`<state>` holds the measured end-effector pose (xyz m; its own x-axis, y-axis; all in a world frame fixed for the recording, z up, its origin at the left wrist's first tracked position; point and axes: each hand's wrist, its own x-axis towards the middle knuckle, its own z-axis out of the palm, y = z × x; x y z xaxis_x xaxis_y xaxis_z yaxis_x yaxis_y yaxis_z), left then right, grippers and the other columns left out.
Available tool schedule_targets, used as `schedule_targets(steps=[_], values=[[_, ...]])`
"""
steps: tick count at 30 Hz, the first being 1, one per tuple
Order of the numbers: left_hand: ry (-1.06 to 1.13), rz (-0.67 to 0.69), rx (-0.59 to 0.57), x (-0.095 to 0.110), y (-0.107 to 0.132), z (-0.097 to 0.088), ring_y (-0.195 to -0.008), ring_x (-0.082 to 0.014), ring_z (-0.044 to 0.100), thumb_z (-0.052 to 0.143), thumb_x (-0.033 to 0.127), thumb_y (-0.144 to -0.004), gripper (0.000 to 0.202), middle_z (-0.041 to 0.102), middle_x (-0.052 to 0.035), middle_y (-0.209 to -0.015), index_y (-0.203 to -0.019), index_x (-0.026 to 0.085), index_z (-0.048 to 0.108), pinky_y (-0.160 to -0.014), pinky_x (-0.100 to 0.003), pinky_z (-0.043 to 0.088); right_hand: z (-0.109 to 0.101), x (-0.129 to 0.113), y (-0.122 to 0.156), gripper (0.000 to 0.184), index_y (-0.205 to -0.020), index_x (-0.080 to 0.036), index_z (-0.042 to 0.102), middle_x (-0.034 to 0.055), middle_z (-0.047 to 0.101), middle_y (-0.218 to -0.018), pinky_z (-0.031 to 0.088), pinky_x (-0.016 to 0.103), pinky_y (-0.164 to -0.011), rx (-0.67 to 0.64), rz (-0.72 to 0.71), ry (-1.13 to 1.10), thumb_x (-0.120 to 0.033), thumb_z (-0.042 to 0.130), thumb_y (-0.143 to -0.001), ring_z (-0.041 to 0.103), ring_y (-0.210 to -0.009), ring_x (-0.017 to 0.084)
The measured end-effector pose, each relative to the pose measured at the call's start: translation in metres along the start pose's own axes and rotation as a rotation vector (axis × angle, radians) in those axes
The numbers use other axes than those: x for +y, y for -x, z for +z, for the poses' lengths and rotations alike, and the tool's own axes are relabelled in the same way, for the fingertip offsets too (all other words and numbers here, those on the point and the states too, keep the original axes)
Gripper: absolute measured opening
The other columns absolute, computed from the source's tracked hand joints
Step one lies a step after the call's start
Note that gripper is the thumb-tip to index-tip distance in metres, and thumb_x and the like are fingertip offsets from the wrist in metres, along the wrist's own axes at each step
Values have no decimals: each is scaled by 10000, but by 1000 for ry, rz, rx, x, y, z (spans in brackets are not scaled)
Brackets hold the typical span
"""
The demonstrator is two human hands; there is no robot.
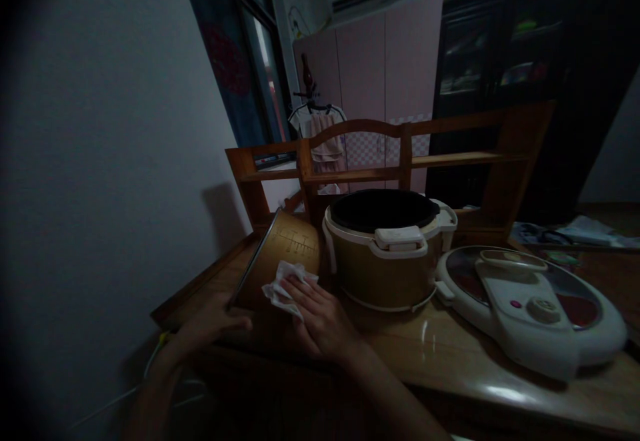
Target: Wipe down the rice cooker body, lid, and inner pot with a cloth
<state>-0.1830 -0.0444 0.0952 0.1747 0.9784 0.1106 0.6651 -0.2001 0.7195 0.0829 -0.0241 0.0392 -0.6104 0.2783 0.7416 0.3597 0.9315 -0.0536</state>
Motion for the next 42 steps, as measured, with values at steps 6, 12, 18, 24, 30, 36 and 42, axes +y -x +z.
schedule_targets(steps=[6,12,18,24,30,36,42], values=[[33,77,45,33,-4,-5,-1066,-302,671,638,514,-824,483,724,-83,-1162,-1169,180,690,-940,-396,532,-4,-1,-5,573,-1513,-138,307,74,270,-1598,281,491,-1200,-23,-6,3,-149,364,-944,192,-1491,227],[44,145,223,73,-29,0,-949,-263,692,606,531,-837,425,752,-51,-1062,-1081,198,710,-850,-330,537,0,-1,-6,586,-1512,-126,303,84,282,-1592,280,486,-1203,-26,-22,16,-146,378,-931,194,-1490,221],[43,156,305,87,-59,-4,-826,-240,675,560,529,-833,427,752,-55,-920,-972,160,725,-726,-297,507,-4,-4,-6,607,-1513,-115,294,90,277,-1593,272,483,-1207,-38,-18,25,-140,395,-916,185,-1492,222],[3,77,363,90,-85,-3,-774,-224,654,516,425,-804,390,737,-55,-855,-971,131,711,-653,-268,472,-2,-4,-6,594,-1512,-130,303,80,283,-1592,276,475,-1206,-25,-15,29,-153,388,-925,195,-1490,217],[-21,92,384,86,-91,2,-731,-214,628,465,394,-818,362,719,-61,-834,-917,137,701,-627,-263,444,-4,-3,-4,581,-1500,-143,335,82,313,-1580,307,488,-1188,-11,-14,26,-159,396,-923,204,-1487,223],[-43,98,405,88,-90,4,-678,-197,590,458,422,-828,366,688,-45,-764,-847,140,690,-606,-259,421,-3,-1,-3,586,-1489,-148,358,85,317,-1578,311,481,-1184,-9,-27,35,-169,419,-906,210,-1485,223],[-82,130,423,92,-80,5,-743,-196,603,478,376,-835,320,710,-48,-857,-922,147,684,-703,-274,436,-5,-2,-2,557,-1469,-142,392,81,319,-1578,305,459,-1191,-20,-20,57,-164,419,-913,205,-1487,211]])
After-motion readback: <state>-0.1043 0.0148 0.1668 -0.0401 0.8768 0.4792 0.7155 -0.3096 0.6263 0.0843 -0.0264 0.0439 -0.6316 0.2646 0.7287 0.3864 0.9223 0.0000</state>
